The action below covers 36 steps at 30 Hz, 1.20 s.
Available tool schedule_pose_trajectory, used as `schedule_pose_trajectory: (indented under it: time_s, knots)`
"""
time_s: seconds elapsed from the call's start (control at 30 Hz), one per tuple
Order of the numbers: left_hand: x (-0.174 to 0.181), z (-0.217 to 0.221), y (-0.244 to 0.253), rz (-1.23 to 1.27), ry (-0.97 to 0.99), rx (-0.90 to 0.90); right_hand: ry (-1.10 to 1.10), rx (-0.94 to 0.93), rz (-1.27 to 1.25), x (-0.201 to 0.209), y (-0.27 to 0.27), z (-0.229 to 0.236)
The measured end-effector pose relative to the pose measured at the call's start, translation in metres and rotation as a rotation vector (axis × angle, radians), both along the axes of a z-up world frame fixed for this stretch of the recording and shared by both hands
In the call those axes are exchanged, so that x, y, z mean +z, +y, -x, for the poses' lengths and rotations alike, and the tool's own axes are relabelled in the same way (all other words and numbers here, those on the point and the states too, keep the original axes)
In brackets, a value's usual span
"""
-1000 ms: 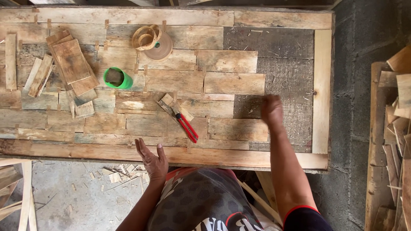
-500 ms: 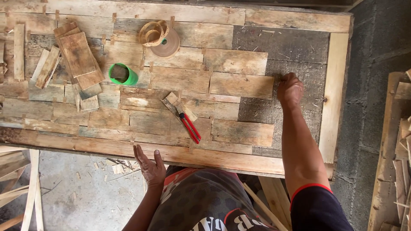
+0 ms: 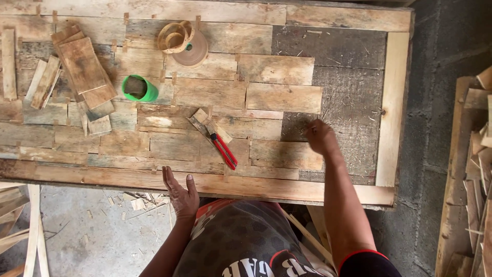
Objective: The person is cutting and fitting small wooden pieces to create a larger wooden panel.
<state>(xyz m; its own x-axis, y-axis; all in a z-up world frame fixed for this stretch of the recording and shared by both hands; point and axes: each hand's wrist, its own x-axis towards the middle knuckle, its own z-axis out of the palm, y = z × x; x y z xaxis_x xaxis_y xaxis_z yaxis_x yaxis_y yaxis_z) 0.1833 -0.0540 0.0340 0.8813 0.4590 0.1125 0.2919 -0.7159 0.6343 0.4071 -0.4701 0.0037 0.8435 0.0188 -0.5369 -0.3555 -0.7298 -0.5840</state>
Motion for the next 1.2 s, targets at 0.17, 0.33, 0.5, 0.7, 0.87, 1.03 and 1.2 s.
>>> schedule_pose_trajectory:
  time_s: [0.17, 0.33, 0.5, 0.7, 0.87, 1.03, 1.2]
  knots:
    - [0.007, -0.014, -0.005, -0.002, 0.02, -0.078, -0.108, 0.462, 0.661, -0.017, 0.027, 0.013]
    - [0.005, -0.021, -0.007, -0.007, 0.134, -0.171, -0.18, 0.523, 0.904, -0.077, 0.009, 0.021]
    - [0.002, -0.019, -0.007, -0.045, 0.001, -0.362, -0.663, 0.209, 0.644, -0.161, -0.02, 0.03]
    - [0.0, -0.021, 0.0, -0.012, 0.018, -0.377, 0.027, 0.012, 0.087, 0.051, 0.005, 0.076]
    - [-0.006, -0.022, 0.005, -0.017, 0.012, -0.38, 0.435, 0.223, 0.027, 0.063, -0.002, 0.168]
    - [-0.013, -0.026, 0.005, -0.017, 0.009, -0.379, 0.476, 0.414, 0.082, 0.07, 0.008, 0.213]
    - [-0.01, -0.018, 0.005, -0.025, 0.016, -0.306, 0.298, 0.2, 0.199, 0.071, 0.007, 0.155]
